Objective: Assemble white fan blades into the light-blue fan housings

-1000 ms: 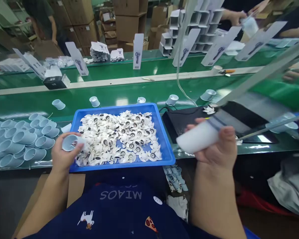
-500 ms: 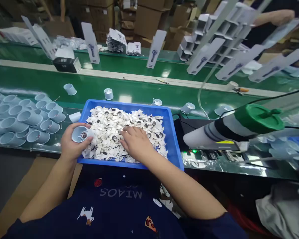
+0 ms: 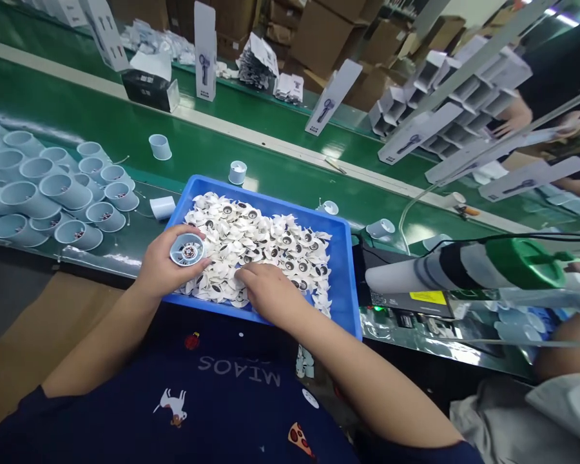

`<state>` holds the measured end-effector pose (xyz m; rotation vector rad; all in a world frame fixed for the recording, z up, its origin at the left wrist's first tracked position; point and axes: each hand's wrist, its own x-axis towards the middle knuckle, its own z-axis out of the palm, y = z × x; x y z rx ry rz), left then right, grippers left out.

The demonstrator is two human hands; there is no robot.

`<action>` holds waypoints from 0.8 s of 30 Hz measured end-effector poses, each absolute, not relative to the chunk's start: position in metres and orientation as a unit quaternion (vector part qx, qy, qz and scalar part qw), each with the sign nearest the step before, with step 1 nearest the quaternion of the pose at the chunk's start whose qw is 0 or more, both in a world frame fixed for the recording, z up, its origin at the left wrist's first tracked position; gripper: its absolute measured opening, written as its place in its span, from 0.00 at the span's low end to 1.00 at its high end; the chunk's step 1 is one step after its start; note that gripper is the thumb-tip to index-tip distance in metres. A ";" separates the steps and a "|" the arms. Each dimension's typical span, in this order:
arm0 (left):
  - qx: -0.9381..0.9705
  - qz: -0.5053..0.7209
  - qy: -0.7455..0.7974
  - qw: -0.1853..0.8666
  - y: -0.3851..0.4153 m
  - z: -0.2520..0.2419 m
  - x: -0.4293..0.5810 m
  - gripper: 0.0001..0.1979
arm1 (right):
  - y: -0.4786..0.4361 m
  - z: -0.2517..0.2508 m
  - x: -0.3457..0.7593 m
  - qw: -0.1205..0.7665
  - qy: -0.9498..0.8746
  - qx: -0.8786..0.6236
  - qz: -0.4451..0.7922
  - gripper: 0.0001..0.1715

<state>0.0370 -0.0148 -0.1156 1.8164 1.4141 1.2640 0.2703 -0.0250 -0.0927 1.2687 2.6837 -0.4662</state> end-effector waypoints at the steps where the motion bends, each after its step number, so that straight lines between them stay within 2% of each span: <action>1: 0.670 0.463 0.521 0.255 -0.015 -0.115 0.037 0.20 | -0.022 -0.094 0.269 0.072 0.886 0.432 -0.154 0.18; 3: 0.665 0.469 0.524 0.252 -0.016 -0.116 0.038 0.19 | -0.018 -0.095 0.264 0.077 0.877 0.449 -0.152 0.16; 6: 0.626 0.508 0.537 0.250 -0.016 -0.122 0.037 0.21 | -0.015 -0.095 0.258 0.075 0.867 0.468 -0.152 0.18; 8: 0.583 0.557 0.526 0.268 -0.015 -0.128 0.036 0.26 | -0.016 -0.094 0.254 0.069 0.860 0.480 -0.156 0.19; 12: 0.525 0.630 0.465 0.334 -0.015 -0.133 0.029 0.35 | -0.020 -0.095 0.249 0.036 0.844 0.505 -0.174 0.13; 16: 0.575 0.550 0.464 0.388 -0.029 -0.114 0.019 0.34 | -0.027 -0.091 0.258 -0.055 0.823 0.518 -0.228 0.12; 18: 0.626 0.481 0.462 0.404 -0.038 -0.103 0.017 0.36 | -0.032 -0.085 0.270 -0.130 0.800 0.498 -0.308 0.12; 20: 0.676 0.433 0.447 0.395 -0.045 -0.097 0.019 0.37 | -0.039 -0.081 0.282 -0.203 0.765 0.457 -0.406 0.17; 24: 0.737 0.392 0.435 0.337 -0.049 -0.096 0.034 0.34 | -0.051 -0.078 0.296 -0.335 0.531 0.366 -0.687 0.25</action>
